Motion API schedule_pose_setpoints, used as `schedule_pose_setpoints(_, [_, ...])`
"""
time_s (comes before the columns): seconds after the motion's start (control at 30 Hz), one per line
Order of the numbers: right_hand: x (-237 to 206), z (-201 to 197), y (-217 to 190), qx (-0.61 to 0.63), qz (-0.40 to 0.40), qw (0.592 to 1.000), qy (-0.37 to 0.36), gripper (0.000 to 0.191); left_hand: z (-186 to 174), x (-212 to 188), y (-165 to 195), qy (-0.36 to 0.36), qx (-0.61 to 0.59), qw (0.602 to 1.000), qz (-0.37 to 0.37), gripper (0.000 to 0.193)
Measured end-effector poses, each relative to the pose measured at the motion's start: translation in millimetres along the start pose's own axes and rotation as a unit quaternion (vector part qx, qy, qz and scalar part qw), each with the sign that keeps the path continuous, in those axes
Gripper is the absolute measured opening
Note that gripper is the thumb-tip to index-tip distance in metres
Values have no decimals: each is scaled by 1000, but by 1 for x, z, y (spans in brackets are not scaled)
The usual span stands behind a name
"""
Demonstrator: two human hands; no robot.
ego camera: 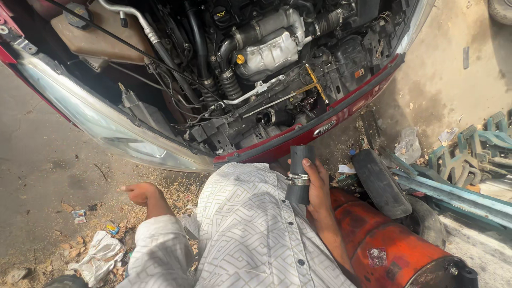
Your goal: The person removes a rubber hose from the car engine bay, splits it into two pieces, and then reassembles and reinstalls the hose. The person uses a screwdriver to tighten the hose clamps during the process.
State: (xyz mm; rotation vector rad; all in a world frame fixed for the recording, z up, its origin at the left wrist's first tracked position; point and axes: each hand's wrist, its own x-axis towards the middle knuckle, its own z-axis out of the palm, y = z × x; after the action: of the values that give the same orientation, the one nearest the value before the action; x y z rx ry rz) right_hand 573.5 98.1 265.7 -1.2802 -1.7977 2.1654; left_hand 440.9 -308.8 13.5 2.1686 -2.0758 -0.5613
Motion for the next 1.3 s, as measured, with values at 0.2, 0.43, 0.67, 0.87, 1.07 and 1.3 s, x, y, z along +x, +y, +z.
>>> schedule_pose_setpoints(0.2, [60,-51,64,-472,-148,847,195,66,27,-12,43,-16,-240,964,116,65])
schedule_pose_setpoints(0.43, [19,-141,166,-586,273,755,110,71,22,-40,43,-111,-70,971,198,77])
schedule_pose_setpoints(0.67, [-5,-149,171,-524,333,777,105,76,-5,-53,2,-308,-208,924,-93,88])
schedule_pose_setpoints(0.87, [68,-144,142,-503,243,814,157,81,-3,-110,-20,-221,-80,971,-52,81])
schedule_pose_setpoints(1.07, [147,-140,107,-477,-26,848,228,86,-3,-135,-21,-206,-61,977,-2,75])
schedule_pose_setpoints(1.3, [184,-130,101,-498,-134,840,165,86,-41,-134,-72,-295,48,931,208,65])
